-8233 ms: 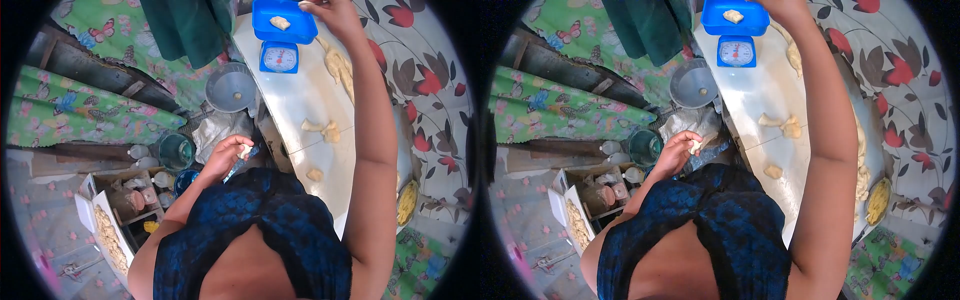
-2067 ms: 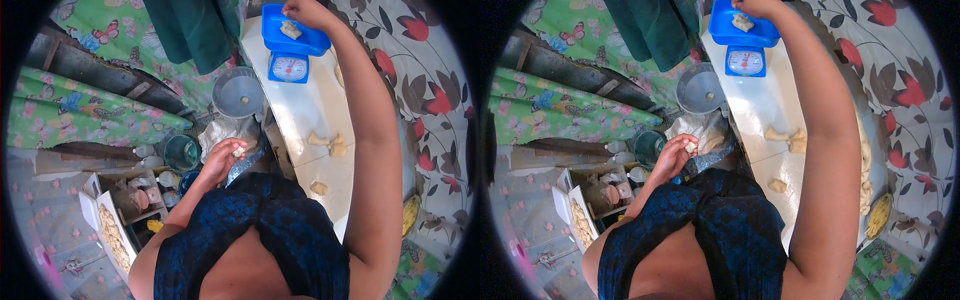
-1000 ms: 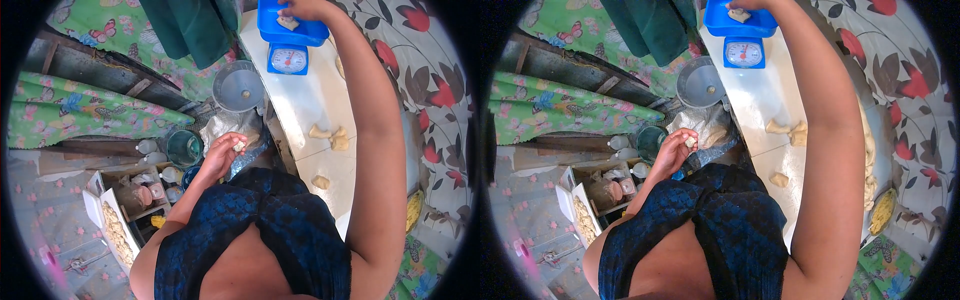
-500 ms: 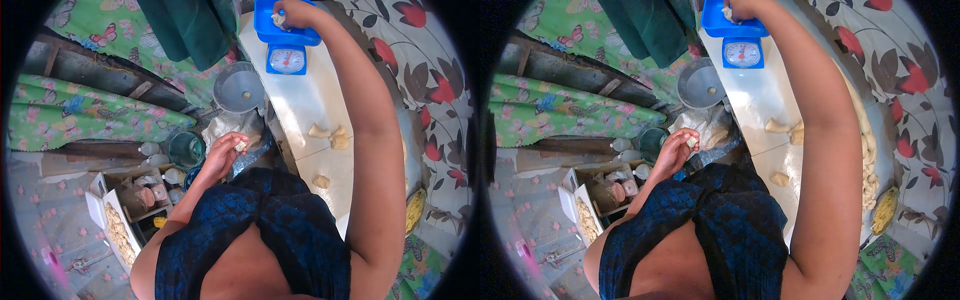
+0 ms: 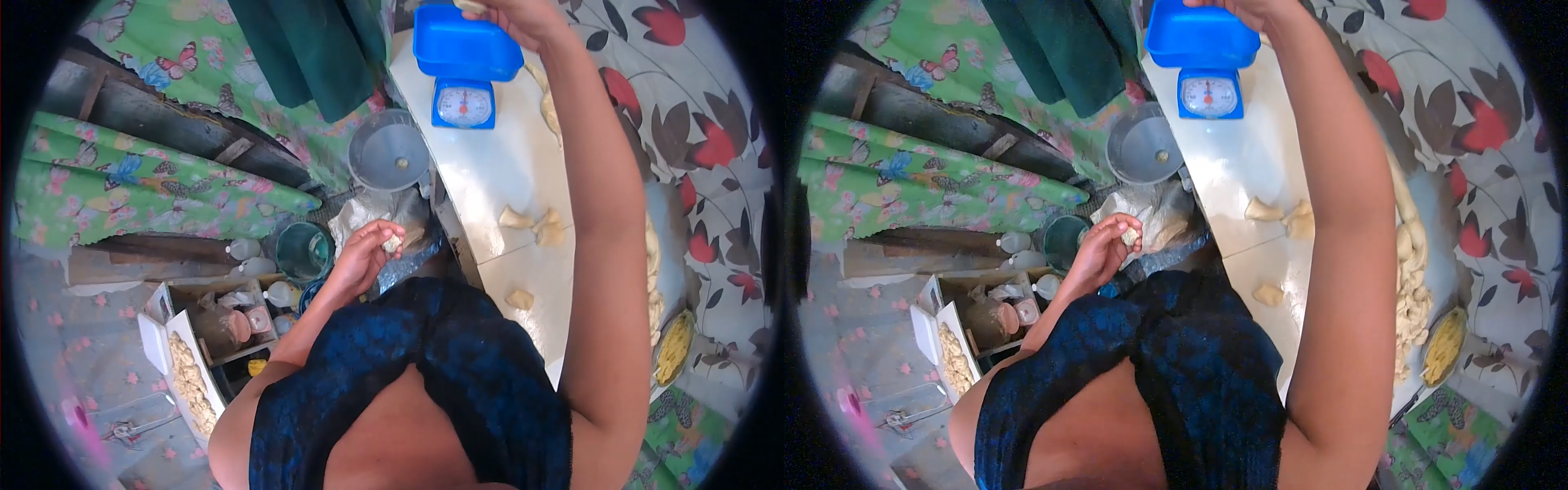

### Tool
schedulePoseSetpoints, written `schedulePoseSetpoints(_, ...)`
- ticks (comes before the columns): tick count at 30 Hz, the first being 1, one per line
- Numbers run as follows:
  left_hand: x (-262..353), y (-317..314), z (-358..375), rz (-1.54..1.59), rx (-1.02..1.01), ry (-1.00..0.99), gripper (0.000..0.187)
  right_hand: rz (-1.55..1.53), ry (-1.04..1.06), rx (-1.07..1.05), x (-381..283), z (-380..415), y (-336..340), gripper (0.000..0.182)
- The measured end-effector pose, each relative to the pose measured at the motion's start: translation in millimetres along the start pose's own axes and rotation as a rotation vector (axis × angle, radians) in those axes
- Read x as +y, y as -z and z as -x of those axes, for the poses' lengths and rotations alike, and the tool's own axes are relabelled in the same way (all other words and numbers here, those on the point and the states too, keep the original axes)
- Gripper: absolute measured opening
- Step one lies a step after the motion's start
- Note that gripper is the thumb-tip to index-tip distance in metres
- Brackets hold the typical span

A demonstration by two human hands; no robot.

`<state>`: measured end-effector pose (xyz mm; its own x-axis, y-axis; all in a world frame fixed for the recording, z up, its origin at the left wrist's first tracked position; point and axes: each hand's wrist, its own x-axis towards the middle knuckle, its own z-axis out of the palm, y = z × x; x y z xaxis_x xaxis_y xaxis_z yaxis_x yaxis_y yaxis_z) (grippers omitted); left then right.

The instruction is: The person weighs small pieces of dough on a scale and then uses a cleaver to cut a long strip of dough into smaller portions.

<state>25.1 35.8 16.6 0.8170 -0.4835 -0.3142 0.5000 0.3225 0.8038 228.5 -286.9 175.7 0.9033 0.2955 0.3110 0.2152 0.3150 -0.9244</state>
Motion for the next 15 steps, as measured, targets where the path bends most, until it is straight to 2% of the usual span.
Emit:
schedulePoseSetpoints(4, -4, 1, -1, 0.013, -0.034, 0.012, 0.021, 0.082, -0.057, 0.216, 14, 29, -5, 0.04)
schedulePoseSetpoints(5, -3, -1, 0, 0.011, -0.03, 0.022, 0.021, 0.086, -0.055, 0.207, 16, 40, -11, 0.04)
schedulePoseSetpoints(7, -2, -4, 1, 0.014, -0.023, 0.032, 0.02, -0.227, 0.092, 0.121, 15, 66, -31, 0.044)
schedulePoseSetpoints(8, -1, -4, 0, 0.003, -0.023, 0.038, 0.02, -0.227, 0.087, 0.12, 17, 76, -34, 0.044)
schedulePoseSetpoints(10, -1, -6, -1, -0.008, -0.024, 0.049, 0.02, -0.433, 0.047, 0.122, 21, 94, -36, 0.05)
schedulePoseSetpoints(11, -2, -7, -1, -0.006, -0.042, 0.05, 0.019, -0.396, 0.079, 0.145, 24, 104, -40, 0.043)
schedulePoseSetpoints(14, -4, -10, -4, -0.017, -0.08, 0.064, 0.019, -0.362, 0.103, 0.19, 34, 132, -48, 0.041)
schedulePoseSetpoints(15, -2, -15, -3, -0.013, -0.084, 0.066, 0.018, -0.435, 0.074, 0.227, 38, 139, -45, 0.033)
